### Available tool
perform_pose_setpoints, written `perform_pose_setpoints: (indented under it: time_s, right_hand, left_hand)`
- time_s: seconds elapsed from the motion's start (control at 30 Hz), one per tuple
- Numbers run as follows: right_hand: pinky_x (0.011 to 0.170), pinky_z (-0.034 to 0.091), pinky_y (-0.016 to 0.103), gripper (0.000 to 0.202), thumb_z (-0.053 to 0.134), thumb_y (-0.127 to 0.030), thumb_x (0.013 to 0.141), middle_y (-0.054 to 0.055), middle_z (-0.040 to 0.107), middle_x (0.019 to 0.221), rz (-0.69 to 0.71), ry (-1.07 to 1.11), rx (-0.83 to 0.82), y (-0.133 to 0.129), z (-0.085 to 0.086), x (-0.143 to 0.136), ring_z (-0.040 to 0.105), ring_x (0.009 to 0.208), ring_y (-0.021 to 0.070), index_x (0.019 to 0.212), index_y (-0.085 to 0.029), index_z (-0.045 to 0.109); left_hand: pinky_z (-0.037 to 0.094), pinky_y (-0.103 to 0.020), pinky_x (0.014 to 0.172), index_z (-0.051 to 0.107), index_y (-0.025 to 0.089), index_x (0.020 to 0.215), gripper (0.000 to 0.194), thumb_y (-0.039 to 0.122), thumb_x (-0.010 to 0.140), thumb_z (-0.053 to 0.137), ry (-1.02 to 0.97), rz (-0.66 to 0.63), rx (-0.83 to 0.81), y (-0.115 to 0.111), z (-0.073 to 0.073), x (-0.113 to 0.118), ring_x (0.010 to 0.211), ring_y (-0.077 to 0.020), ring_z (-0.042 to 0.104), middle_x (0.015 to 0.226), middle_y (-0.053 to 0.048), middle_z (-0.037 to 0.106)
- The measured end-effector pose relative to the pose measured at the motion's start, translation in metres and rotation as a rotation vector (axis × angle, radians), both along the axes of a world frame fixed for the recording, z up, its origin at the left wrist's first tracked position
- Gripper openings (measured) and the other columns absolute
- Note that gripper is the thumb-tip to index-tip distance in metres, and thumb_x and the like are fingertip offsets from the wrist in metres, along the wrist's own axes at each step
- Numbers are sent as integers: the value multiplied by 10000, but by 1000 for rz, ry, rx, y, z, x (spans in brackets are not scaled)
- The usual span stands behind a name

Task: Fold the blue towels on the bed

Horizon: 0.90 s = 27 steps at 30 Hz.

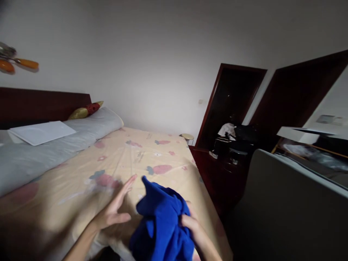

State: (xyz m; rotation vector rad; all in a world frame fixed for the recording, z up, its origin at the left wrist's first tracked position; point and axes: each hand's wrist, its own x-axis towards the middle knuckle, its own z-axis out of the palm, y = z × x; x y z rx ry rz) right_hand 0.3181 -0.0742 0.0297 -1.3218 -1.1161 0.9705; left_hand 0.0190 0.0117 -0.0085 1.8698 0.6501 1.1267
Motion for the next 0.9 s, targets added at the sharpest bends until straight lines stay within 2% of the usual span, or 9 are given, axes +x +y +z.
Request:
perform_pose_setpoints:
  time_s: [0.03,0.1,0.23,0.4,0.5,0.6,0.7,0.77,0.9]
  right_hand:
    - [701,491,367,267,680,-378,503,13,635,738,32,13,-3,15,6,-12,577,775,241,712,-214,653]
    - [672,462,333,191,618,-334,469,-5,597,667,100,16,5,43,19,-32,540,722,214,621,-219,614]
    - [651,433,285,166,574,-342,604,-19,590,653,189,-97,57,90,23,-42,534,678,170,676,-200,621]
    - [883,484,380,420,532,-452,715,56,716,943,156,-275,148,138,-33,-26,647,924,241,1005,-184,674]
    - [972,451,427,418,553,-453,679,83,728,1022,125,-337,180,160,-68,-26,649,1007,277,982,-206,701]
    - [937,453,437,330,537,-430,678,84,729,979,31,-335,202,175,-84,-31,648,963,288,871,-225,709]
    - [840,472,427,288,519,-432,668,76,709,842,-111,-274,230,186,-79,-33,636,822,274,781,-214,670]
    - [780,479,397,291,509,-447,683,55,684,769,-213,-204,248,190,-70,-29,619,762,251,780,-210,644]
    - [729,464,323,343,443,-475,759,11,626,792,-523,-30,330,184,-41,-10,572,745,191,923,-206,579]
  left_hand:
    - [250,-473,1197,283,324,1484,968,496,673,783,68,-44,-9,7,-5,7,1455,-331,246,1589,-56,296]
    - [249,-463,1196,354,285,1454,876,406,693,770,135,26,-39,25,-14,19,1422,-320,324,1545,-89,379]
    - [448,-384,1038,487,246,1282,546,268,757,637,160,238,-41,72,-29,23,1199,-254,567,1284,-70,621]
    - [414,-340,1023,496,241,1147,482,122,687,582,358,430,21,127,-46,9,1150,-201,549,1182,-48,594]
    - [305,-428,1098,510,243,1182,567,73,643,553,492,492,6,147,-63,-3,1278,-253,436,1264,-84,526]
    - [263,-475,1109,560,253,1174,633,109,565,655,668,442,-51,159,-82,-16,1333,-321,366,1315,-94,494]
    - [359,-391,1056,610,285,1144,688,211,480,771,803,302,-138,166,-101,-26,1247,-289,466,1279,-55,542]
    - [371,-369,1055,543,306,1269,777,307,526,768,847,261,-191,168,-117,-28,1249,-263,476,1331,-51,528]
    - [256,-483,1138,287,237,1481,1024,359,575,747,924,271,-293,156,-156,-12,1437,-342,259,1547,-143,326]
